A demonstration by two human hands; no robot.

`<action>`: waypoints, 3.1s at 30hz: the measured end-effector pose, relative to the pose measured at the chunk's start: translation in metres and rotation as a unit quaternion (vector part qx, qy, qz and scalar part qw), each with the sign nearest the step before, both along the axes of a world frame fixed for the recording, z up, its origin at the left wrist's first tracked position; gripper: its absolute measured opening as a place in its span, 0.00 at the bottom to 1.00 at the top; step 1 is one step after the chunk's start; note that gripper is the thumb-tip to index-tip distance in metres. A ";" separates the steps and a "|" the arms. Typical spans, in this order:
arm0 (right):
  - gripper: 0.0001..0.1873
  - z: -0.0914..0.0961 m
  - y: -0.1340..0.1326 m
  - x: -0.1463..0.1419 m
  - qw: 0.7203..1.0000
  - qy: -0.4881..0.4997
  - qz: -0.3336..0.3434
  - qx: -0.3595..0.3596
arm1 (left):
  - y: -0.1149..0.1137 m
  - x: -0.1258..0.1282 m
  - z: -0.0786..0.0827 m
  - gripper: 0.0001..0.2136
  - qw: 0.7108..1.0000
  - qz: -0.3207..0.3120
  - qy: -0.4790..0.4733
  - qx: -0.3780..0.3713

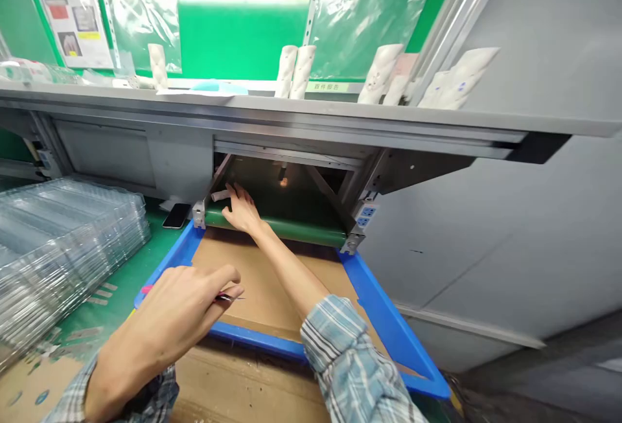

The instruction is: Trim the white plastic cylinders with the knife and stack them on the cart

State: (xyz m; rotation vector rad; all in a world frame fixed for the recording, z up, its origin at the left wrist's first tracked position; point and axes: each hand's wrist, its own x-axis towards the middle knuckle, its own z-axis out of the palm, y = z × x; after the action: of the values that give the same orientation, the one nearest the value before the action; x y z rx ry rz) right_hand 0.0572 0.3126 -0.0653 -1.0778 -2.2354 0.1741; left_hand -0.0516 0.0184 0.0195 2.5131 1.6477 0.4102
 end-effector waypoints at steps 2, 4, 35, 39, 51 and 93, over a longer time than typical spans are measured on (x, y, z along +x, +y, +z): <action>0.33 0.002 0.009 -0.020 1.000 0.010 -0.005 -0.009 | -0.001 0.002 -0.001 0.08 1.000 -0.009 0.005 0.003; 0.27 0.008 0.022 -0.030 1.000 0.013 -0.003 -0.027 | -0.001 0.001 -0.004 0.08 1.000 -0.014 0.012 0.010; 0.21 0.053 -0.258 0.123 0.868 0.390 0.150 -0.267 | 0.024 0.007 -0.024 0.13 0.939 -0.116 -0.265 0.187; 0.18 0.056 -0.262 0.129 0.881 0.384 0.149 -0.232 | 0.024 0.011 -0.023 0.13 0.932 -0.133 -0.307 0.143; 0.17 0.056 -0.267 0.133 0.899 0.340 0.192 -0.198 | 0.024 0.004 -0.021 0.13 0.931 -0.158 -0.275 0.178; 0.18 0.057 -0.271 0.132 0.896 0.367 0.203 -0.146 | 0.014 0.008 -0.016 0.12 0.937 -0.135 -0.260 0.188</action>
State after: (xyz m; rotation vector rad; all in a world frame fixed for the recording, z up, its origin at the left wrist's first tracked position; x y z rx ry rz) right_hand 0.1896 0.0420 -0.0081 -0.5199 -1.7173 0.9555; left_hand -0.0441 0.0329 0.0039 2.5021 1.0847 1.3245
